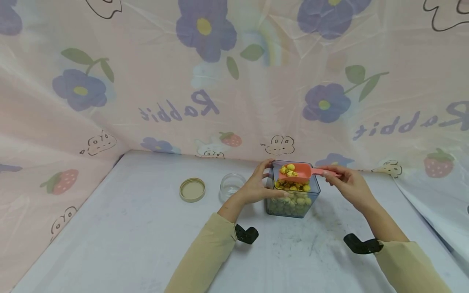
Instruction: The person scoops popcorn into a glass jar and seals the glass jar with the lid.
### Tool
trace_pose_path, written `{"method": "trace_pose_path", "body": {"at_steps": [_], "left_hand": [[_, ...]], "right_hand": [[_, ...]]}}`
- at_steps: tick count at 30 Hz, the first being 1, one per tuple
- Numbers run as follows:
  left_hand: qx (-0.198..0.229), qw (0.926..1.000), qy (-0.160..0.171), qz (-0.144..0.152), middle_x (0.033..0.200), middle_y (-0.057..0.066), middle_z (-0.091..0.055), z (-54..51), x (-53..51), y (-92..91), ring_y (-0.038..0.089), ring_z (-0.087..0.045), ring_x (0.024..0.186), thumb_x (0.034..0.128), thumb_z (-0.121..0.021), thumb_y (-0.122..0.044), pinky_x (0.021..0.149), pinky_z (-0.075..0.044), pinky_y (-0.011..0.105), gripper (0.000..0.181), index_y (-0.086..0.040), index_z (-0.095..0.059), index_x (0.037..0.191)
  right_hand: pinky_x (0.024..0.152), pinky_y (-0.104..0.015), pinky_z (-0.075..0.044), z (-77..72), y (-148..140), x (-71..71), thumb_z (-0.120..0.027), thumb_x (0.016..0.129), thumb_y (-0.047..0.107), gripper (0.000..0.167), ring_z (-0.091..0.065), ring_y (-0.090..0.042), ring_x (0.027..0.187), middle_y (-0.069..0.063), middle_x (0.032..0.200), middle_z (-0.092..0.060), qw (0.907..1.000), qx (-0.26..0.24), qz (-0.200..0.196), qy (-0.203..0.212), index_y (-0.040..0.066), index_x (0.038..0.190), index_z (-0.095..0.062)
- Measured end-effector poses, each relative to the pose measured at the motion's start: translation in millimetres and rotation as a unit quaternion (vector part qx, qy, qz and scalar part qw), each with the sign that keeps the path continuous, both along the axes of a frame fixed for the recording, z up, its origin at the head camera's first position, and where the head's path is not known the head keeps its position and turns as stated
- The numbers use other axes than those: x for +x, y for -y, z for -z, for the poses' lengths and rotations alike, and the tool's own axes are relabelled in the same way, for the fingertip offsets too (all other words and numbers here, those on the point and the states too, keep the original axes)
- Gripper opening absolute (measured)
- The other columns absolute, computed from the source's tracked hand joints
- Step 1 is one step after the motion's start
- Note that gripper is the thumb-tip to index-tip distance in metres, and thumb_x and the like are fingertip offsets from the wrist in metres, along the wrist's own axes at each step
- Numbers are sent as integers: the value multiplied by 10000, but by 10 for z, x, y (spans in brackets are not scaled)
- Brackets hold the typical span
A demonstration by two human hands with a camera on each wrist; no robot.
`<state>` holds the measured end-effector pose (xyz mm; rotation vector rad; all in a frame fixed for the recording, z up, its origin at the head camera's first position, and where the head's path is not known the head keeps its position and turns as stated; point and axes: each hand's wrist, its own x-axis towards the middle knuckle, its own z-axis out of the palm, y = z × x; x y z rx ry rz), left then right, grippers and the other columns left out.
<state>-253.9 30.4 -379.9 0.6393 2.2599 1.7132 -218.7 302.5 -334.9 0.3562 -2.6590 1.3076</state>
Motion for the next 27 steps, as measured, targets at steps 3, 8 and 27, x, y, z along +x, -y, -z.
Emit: {"method": "trace_pose_path", "body": {"at_steps": [3, 8, 27], "left_hand": [[-24, 10000, -19, -21, 1530, 39, -245, -6, -2, -4, 316, -326, 1391, 740, -832, -275, 1079, -392, 486, 1024, -286, -169, 1521], [-55, 10000, 0, -19, 1533, 39, -242, -6, -1, -9, 300, -327, 1391, 734, -838, -272, 1088, -379, 487, 1037, -275, -167, 1524], [-816, 9959, -356, -134, 1566, 12, -271, -148, 74, 39, 275, -358, 1388, 735, -823, -381, 1108, -354, 489, 1047, -263, -164, 1541]], "right_hand": [[437, -311, -298, -6, -5, 5, -572, 973, 230, 329, -462, -89, 677, 113, 812, -560, 9999, -81, -33, -54, -40, 1158, -605], [449, -312, -312, -15, -7, 21, -572, 973, 226, 326, -490, -71, 717, 103, 826, -565, 9999, -133, -45, -71, -35, 1164, -609], [601, -177, -462, -75, 101, 115, -563, 977, 258, 382, -538, -45, 750, 161, 843, -593, 9996, -249, 131, -61, -40, 1215, -592]]}}
